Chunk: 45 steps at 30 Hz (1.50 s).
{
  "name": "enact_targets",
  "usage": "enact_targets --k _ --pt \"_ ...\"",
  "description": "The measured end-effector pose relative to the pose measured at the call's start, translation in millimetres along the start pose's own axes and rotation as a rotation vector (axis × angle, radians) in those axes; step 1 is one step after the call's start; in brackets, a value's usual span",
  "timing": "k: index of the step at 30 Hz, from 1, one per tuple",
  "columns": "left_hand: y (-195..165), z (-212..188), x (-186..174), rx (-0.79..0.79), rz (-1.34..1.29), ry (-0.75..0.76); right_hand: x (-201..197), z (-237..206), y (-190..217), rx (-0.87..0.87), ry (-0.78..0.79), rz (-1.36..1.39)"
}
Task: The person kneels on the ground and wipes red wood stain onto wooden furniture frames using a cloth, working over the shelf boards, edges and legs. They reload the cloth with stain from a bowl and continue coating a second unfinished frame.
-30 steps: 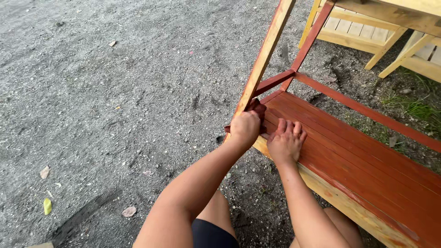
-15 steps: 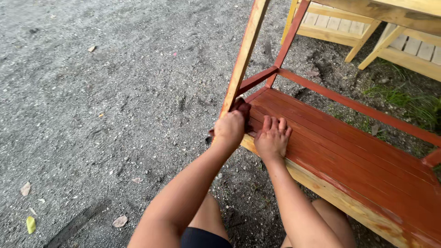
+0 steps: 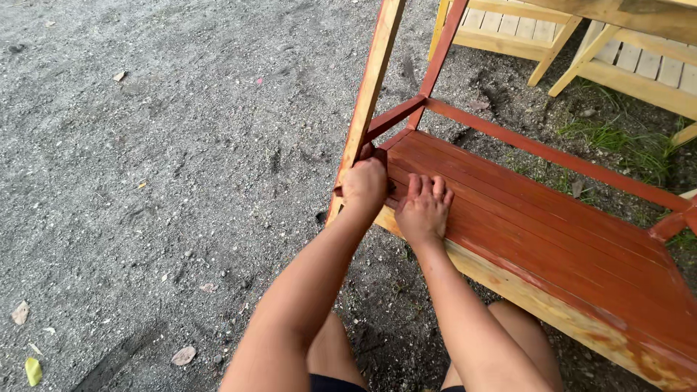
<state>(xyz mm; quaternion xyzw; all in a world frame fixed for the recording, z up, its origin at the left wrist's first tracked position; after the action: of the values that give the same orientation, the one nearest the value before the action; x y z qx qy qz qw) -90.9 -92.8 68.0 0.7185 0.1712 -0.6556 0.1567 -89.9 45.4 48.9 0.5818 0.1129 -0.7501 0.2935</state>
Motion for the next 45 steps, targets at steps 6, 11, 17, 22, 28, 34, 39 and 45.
enact_targets --k 6,11,17,22,28,34,39,45 --pt "63 -69 -40 -0.05 -0.223 0.27 1 2 1 0.006 0.074 -0.015" --pt "124 -106 -99 -0.127 -0.417 0.264 -1 1 4 0.001 0.058 -0.026" --pt "139 -130 -145 0.004 -0.55 -0.096 -2 -2 6 -0.014 0.042 -0.037" --pt "110 -137 -146 0.143 -0.416 -0.388 -3 -1 6 -0.028 0.034 -0.012" --pt "78 -114 -93 0.095 -0.191 -0.268 -7 -4 4 -0.035 -0.059 0.1" --pt "46 -66 -13 0.142 -0.214 0.068 -12 -9 1 -0.08 -0.143 0.208" --pt "54 -57 -10 0.162 -0.403 0.098 -14 -11 -3 -0.166 -0.224 0.299" --pt "46 -60 -14 0.018 -0.499 0.05 -45 -31 -101 -0.126 -0.376 0.891"
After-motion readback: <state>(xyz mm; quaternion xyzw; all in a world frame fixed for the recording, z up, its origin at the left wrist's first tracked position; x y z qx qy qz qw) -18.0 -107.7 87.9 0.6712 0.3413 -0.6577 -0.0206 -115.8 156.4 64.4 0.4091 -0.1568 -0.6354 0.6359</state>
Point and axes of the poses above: each hand's wrist, its own z-axis towards the middle knuckle, its own x-axis out of the palm, y = z × x, the point moved 5 cm from there along z, towards the middle knuckle, and after that the axes turned 12 degrees about y, right-handed, at the moved point
